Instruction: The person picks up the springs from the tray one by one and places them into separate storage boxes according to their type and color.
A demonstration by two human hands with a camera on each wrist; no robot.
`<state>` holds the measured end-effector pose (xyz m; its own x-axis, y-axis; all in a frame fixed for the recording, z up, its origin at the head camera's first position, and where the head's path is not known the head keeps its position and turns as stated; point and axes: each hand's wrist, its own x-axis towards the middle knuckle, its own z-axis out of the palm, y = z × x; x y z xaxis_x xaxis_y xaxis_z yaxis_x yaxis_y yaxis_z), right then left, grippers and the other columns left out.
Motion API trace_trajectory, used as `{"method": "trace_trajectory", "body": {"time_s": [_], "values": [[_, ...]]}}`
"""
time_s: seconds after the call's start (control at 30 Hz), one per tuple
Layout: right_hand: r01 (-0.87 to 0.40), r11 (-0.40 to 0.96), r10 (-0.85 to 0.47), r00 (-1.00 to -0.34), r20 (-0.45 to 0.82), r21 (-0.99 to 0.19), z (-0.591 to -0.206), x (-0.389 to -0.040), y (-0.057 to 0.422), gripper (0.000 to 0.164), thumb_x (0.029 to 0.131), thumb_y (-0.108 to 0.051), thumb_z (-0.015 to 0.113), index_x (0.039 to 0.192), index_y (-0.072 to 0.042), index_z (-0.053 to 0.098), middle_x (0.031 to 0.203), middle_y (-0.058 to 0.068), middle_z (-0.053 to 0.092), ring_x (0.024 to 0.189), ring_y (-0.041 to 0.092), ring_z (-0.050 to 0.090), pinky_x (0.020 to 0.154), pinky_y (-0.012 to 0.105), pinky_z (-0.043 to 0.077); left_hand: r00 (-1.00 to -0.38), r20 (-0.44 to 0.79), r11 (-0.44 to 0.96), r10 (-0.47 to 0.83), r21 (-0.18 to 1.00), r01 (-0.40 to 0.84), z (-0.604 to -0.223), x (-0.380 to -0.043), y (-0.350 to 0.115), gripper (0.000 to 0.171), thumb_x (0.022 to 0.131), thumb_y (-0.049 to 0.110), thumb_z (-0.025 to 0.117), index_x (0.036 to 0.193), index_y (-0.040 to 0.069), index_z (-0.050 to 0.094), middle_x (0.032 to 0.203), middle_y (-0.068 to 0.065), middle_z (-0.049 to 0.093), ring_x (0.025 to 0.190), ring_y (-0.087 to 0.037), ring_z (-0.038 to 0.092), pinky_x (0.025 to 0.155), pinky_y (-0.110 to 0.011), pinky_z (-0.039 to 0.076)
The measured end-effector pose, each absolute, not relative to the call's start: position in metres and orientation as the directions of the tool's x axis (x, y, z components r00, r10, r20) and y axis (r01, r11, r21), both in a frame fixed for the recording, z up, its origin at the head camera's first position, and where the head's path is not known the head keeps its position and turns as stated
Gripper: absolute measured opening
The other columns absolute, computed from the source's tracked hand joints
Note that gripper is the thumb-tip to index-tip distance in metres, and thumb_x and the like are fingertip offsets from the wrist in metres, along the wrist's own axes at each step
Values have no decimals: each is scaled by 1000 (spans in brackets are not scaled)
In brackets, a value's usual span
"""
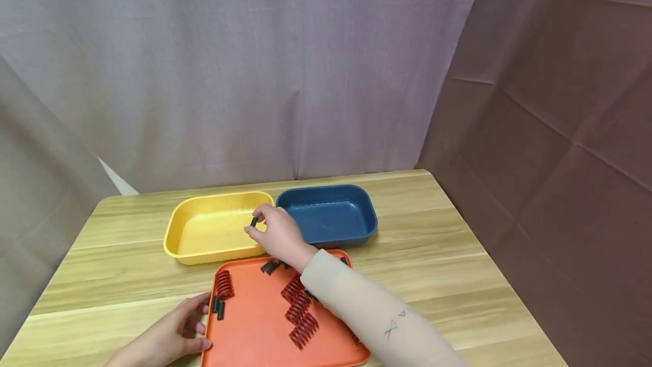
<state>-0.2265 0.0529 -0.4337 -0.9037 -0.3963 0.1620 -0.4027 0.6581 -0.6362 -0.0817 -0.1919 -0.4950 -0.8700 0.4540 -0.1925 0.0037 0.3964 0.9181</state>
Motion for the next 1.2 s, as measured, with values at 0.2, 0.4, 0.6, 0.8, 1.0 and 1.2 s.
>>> {"method": "trace_trajectory", "body": {"time_s": [0.2, 0.4, 0.6, 0.8, 1.0, 1.2], "values": [[-398, 689, -391, -908, 152, -606, -436, -230, 40, 37, 92, -40, 65, 120, -17, 59, 107, -2, 61, 95, 18, 56, 76, 31, 47, -876, -181, 402, 447, 915, 16, -498, -82, -191, 89, 78, 10, 81, 143, -13, 25, 117, -15, 46, 90, -19, 56, 74, -26, 49], [-392, 717, -397, -909, 125, -576, -437, -232, 32, 41, 92, -41, 65, 123, -13, 60, 106, -1, 62, 81, 10, 54, 68, 27, 46, -879, -178, 419, 443, 908, 27, -497, -80, -190, 87, 79, 11, 80, 142, -14, 25, 116, -15, 46, 91, -19, 55, 74, -26, 48], [-401, 742, -391, -910, 139, -538, -441, -236, 27, 42, 92, -42, 65, 121, -13, 61, 105, 0, 63, 82, 10, 56, 69, 28, 48, -875, -183, 430, 449, 902, 32, -495, -81, -190, 88, 79, 12, 80, 142, -15, 25, 115, -15, 45, 91, -19, 55, 75, -25, 48], [-402, 760, -378, -913, 155, -511, -442, -239, 24, 38, 91, -43, 66, 119, -16, 61, 104, -1, 64, 85, 11, 58, 71, 29, 49, -873, -199, 427, 446, 904, 12, -495, -82, -190, 89, 79, 13, 80, 143, -13, 25, 116, -15, 44, 92, -19, 54, 74, -25, 48], [-404, 767, -382, -912, 152, -498, -443, -240, 22, 42, 91, -43, 65, 120, -14, 61, 103, -2, 63, 86, 12, 59, 72, 30, 49, -868, -203, 412, 452, 911, 2, -496, -82, -190, 88, 79, 11, 80, 143, -15, 23, 116, -16, 44, 94, -23, 54, 74, -25, 48], [-404, 770, -388, -911, 141, -494, -438, -237, 26, 44, 92, -46, 63, 123, -15, 60, 111, -1, 63, 96, 15, 59, 78, 33, 50, -868, -223, 408, 443, 912, -26, -496, -82, -191, 89, 79, 13, 80, 143, -13, 24, 117, -16, 45, 96, -23, 54, 74, -24, 48]]}}
